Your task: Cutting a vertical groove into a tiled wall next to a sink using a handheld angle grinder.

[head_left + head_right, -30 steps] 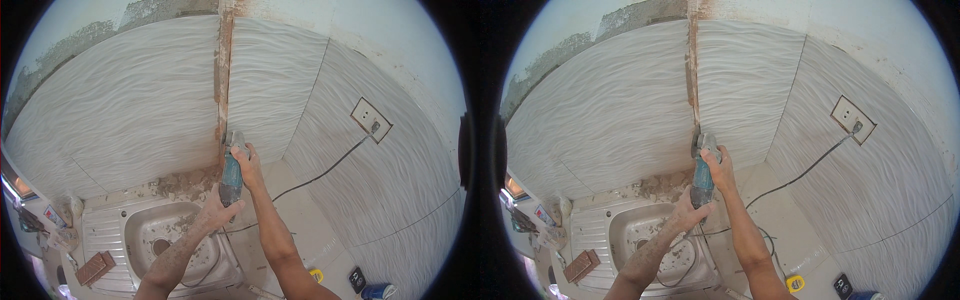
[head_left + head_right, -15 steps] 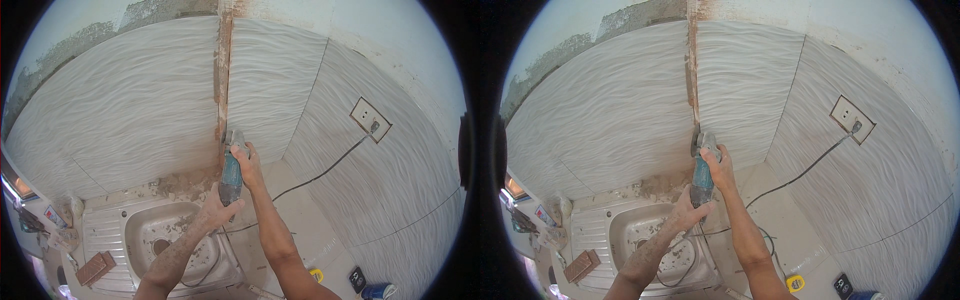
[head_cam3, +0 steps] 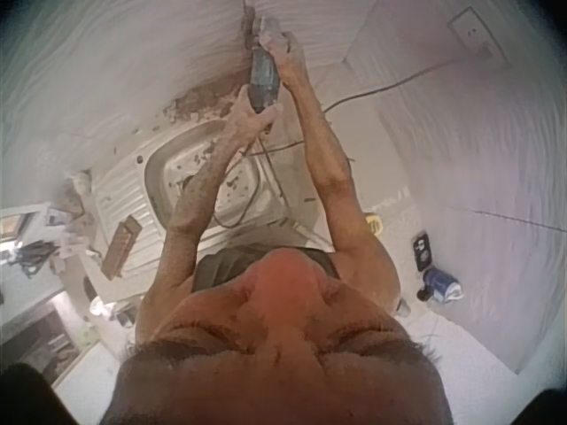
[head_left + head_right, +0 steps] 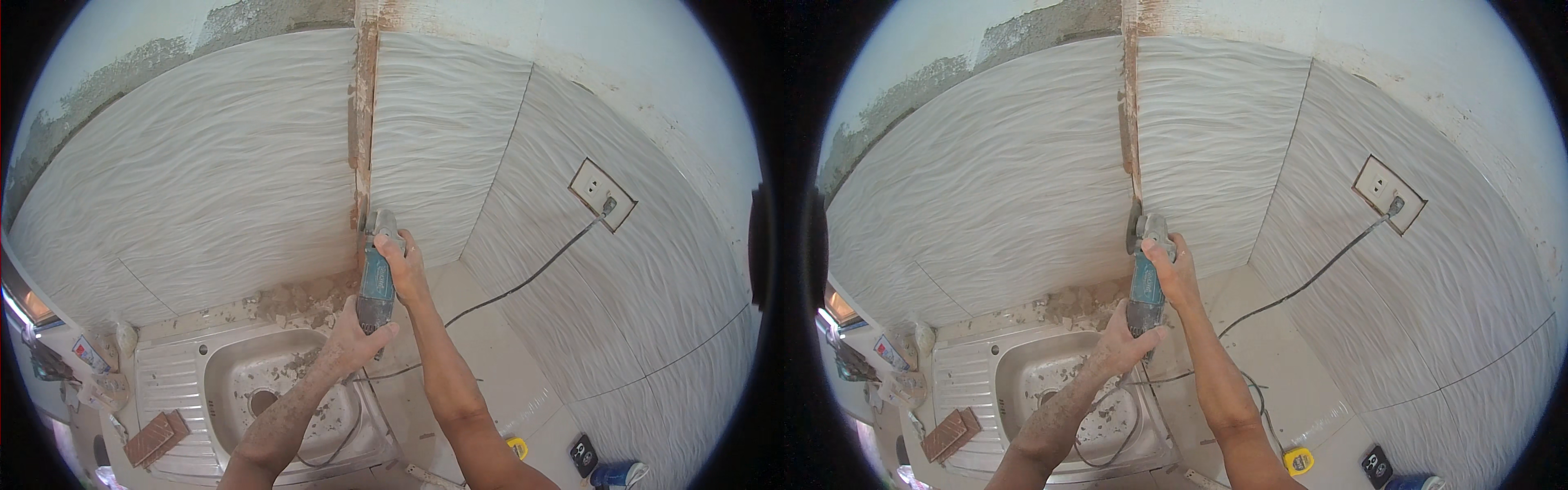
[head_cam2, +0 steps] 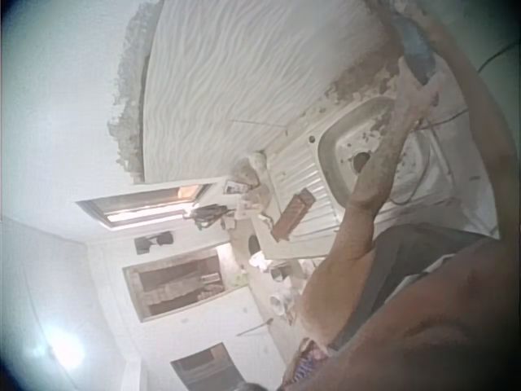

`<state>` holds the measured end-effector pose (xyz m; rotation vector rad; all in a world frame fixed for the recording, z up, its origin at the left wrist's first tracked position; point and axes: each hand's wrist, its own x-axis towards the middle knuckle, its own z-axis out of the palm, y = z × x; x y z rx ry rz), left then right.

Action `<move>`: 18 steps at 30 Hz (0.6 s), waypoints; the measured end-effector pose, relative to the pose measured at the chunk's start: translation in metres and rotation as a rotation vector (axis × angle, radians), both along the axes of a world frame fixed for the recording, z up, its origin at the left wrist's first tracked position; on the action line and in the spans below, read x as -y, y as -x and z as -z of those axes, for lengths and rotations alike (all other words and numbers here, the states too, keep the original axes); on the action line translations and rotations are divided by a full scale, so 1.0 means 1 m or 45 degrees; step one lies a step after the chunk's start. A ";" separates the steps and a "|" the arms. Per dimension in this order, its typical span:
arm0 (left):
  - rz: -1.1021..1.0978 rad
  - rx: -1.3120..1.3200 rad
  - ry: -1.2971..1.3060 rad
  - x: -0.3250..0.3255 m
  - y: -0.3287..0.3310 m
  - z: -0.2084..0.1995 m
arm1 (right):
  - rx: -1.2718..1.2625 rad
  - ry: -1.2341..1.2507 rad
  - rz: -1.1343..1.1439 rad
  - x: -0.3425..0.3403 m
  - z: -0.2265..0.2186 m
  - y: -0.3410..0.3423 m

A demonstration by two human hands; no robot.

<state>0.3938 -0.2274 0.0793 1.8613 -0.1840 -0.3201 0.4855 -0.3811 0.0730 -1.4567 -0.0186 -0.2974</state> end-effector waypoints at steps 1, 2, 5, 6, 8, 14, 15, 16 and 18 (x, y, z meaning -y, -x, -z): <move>0.000 0.000 0.000 -0.001 0.003 0.001 | 0.000 0.000 0.000 -0.002 0.003 0.000; -0.015 0.016 0.041 -0.001 0.007 0.005 | 0.002 0.053 0.001 -0.003 0.008 0.000; -0.066 0.099 0.182 -0.007 0.021 0.034 | -0.025 0.131 -0.071 -0.015 0.019 0.009; -0.089 0.165 0.281 -0.009 0.028 0.040 | -0.055 0.158 -0.132 -0.020 0.021 0.015; -0.120 0.112 0.334 -0.015 0.047 0.042 | -0.068 0.171 -0.146 -0.033 0.025 0.029; -0.137 0.004 0.264 -0.039 0.100 0.064 | -0.240 0.094 -0.118 -0.054 0.076 0.091; -0.123 0.009 0.194 -0.040 0.106 0.072 | -0.298 0.040 -0.094 -0.055 0.087 0.102; -0.138 0.019 0.213 -0.044 0.110 0.083 | -0.289 0.061 -0.108 -0.060 0.089 0.119; -0.091 -0.005 0.121 -0.051 0.117 0.098 | -0.493 -0.152 -0.262 -0.069 0.082 0.155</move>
